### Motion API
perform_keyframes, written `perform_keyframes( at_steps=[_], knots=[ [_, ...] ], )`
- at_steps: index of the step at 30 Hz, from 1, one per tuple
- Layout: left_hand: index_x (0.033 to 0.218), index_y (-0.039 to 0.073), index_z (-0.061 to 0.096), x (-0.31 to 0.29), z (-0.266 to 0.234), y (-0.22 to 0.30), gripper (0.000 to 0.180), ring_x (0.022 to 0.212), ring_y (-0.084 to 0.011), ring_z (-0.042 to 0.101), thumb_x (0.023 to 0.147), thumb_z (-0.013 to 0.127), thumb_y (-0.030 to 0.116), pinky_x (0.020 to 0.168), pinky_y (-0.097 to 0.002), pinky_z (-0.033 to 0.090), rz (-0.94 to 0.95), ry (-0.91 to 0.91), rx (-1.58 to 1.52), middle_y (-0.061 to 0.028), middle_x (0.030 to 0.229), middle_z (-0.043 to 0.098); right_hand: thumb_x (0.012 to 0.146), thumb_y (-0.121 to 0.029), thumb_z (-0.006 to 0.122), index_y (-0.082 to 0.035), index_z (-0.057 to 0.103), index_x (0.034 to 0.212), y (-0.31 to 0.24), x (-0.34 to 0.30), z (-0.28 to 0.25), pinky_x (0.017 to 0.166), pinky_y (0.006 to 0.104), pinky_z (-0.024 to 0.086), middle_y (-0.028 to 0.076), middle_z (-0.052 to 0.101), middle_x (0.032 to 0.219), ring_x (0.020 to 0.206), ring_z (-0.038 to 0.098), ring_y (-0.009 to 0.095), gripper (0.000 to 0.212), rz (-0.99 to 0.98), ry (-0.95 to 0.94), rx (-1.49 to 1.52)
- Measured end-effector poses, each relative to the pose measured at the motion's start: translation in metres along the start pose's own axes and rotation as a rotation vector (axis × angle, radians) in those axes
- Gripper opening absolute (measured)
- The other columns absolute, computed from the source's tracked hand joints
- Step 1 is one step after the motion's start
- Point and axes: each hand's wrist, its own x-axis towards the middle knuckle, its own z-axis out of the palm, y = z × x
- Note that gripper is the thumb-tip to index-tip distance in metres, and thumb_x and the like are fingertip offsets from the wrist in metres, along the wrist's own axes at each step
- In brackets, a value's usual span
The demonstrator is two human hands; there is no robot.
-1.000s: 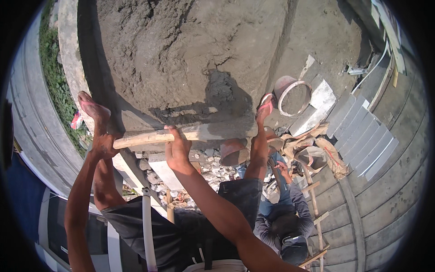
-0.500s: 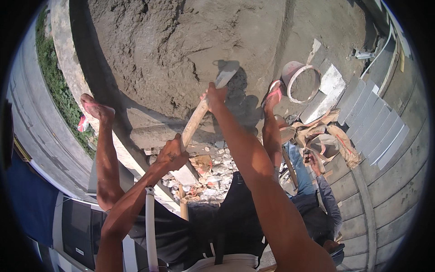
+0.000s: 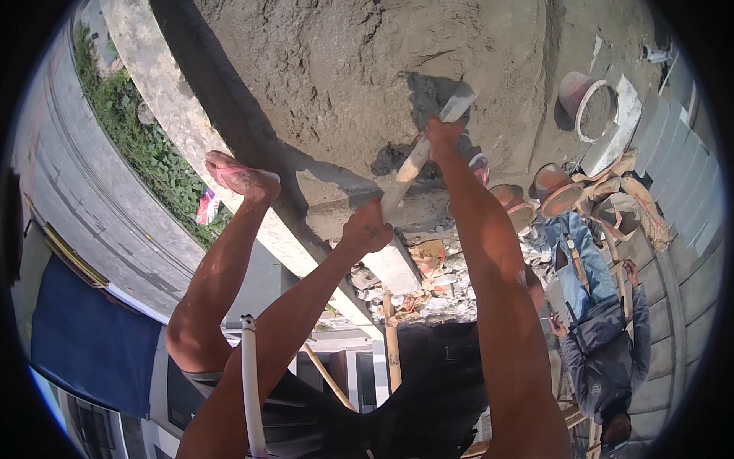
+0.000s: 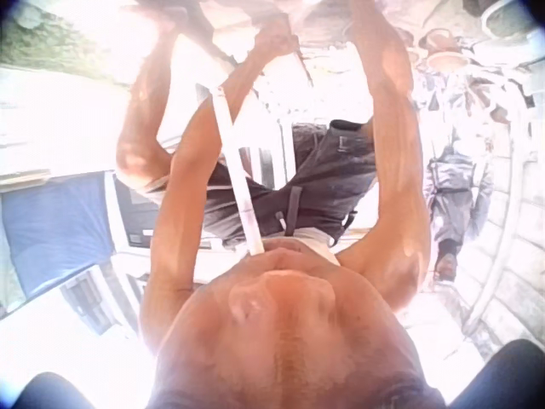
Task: The person uses a wooden pole to mix a pile of wet concrete in a shallow rectangular pit, moving the pole through the mixture to combine the materials.
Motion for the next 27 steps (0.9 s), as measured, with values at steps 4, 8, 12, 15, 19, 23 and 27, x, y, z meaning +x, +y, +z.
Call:
perform_keyframes(
  at_steps=[4, 8, 12, 15, 19, 23, 27],
  knots=[
    [0.119, -0.001, 0.050, -0.002, 0.002, -0.010, 0.048, 0.104, -0.0421, 0.065, 0.077, 0.067, 0.017, 0.089, -0.0504, 0.053, 0.012, 0.102, 0.037, -0.0261, 0.108, 0.066, 0.085, -0.008, 0.063, 0.003, 0.032, 0.124, 0.005, -0.011, 0.010, 0.047, 0.0438, 0.051, 0.017, 0.054, 0.081, 0.055, 0.057, 0.026, 0.051, 0.031, -0.026, 0.038],
    [0.123, -0.001, 0.050, 0.006, 0.023, 0.009, 0.051, 0.110, -0.0424, 0.062, 0.078, 0.064, 0.018, 0.092, -0.0507, 0.051, 0.066, 0.106, 0.038, -0.0277, 0.113, 0.063, 0.087, -0.009, 0.063, 0.004, 0.037, 0.119, 0.009, 0.022, -0.020, 0.042, 0.0415, 0.048, 0.016, 0.054, 0.078, 0.051, 0.055, 0.025, 0.042, 0.017, -0.042, 0.049],
    [0.118, -0.004, 0.055, -0.006, 0.013, -0.021, 0.046, 0.093, -0.0402, 0.068, 0.078, 0.061, 0.018, 0.082, -0.0462, 0.055, 0.039, 0.242, 0.064, -0.0255, 0.098, 0.067, 0.086, -0.009, 0.064, 0.004, 0.040, 0.119, -0.011, -0.046, 0.027, 0.040, 0.0413, 0.048, 0.020, 0.057, 0.087, 0.051, 0.057, 0.025, 0.043, 0.057, -0.049, 0.103],
    [0.105, -0.004, 0.060, 0.001, 0.035, 0.024, 0.035, 0.063, -0.0333, 0.069, 0.077, 0.059, 0.017, 0.064, -0.0419, 0.057, 0.036, 0.208, -0.017, -0.0200, 0.075, 0.067, 0.085, -0.009, 0.064, 0.003, 0.038, 0.122, 0.009, 0.014, -0.007, 0.041, 0.0417, 0.051, 0.023, 0.058, 0.091, 0.054, 0.060, 0.027, 0.047, -0.073, 0.075, 0.059],
    [0.098, -0.007, 0.058, -0.006, 0.040, 0.030, 0.033, 0.064, -0.0305, 0.069, 0.076, 0.061, 0.017, 0.060, -0.0405, 0.052, 0.054, 0.239, 0.130, -0.0232, 0.075, 0.066, 0.085, -0.009, 0.065, 0.003, 0.036, 0.127, 0.021, 0.015, 0.000, 0.044, 0.0415, 0.053, 0.026, 0.059, 0.099, 0.056, 0.062, 0.029, 0.052, -0.111, 0.037, 0.121],
    [0.104, -0.005, 0.058, 0.006, 0.065, -0.001, 0.038, 0.079, -0.0365, 0.070, 0.074, 0.063, 0.018, 0.070, -0.0440, 0.053, 0.074, 0.246, 0.123, -0.0254, 0.084, 0.067, 0.086, -0.011, 0.065, -0.001, 0.027, 0.139, 0.064, 0.022, 0.001, 0.046, 0.0403, 0.054, 0.028, 0.060, 0.105, 0.060, 0.063, 0.027, 0.066, -0.213, 0.114, 0.060],
    [0.113, -0.002, 0.052, 0.028, 0.053, -0.097, 0.046, 0.097, -0.0503, 0.062, 0.074, 0.064, 0.020, 0.083, -0.0549, 0.050, 0.206, 0.358, 0.260, -0.0324, 0.096, 0.065, 0.084, -0.018, 0.067, 0.001, 0.020, 0.146, 0.087, -0.029, 0.014, 0.063, 0.0423, 0.056, 0.034, 0.058, 0.112, 0.082, 0.067, 0.035, 0.081, -0.250, 0.130, 0.144]
  ],
)
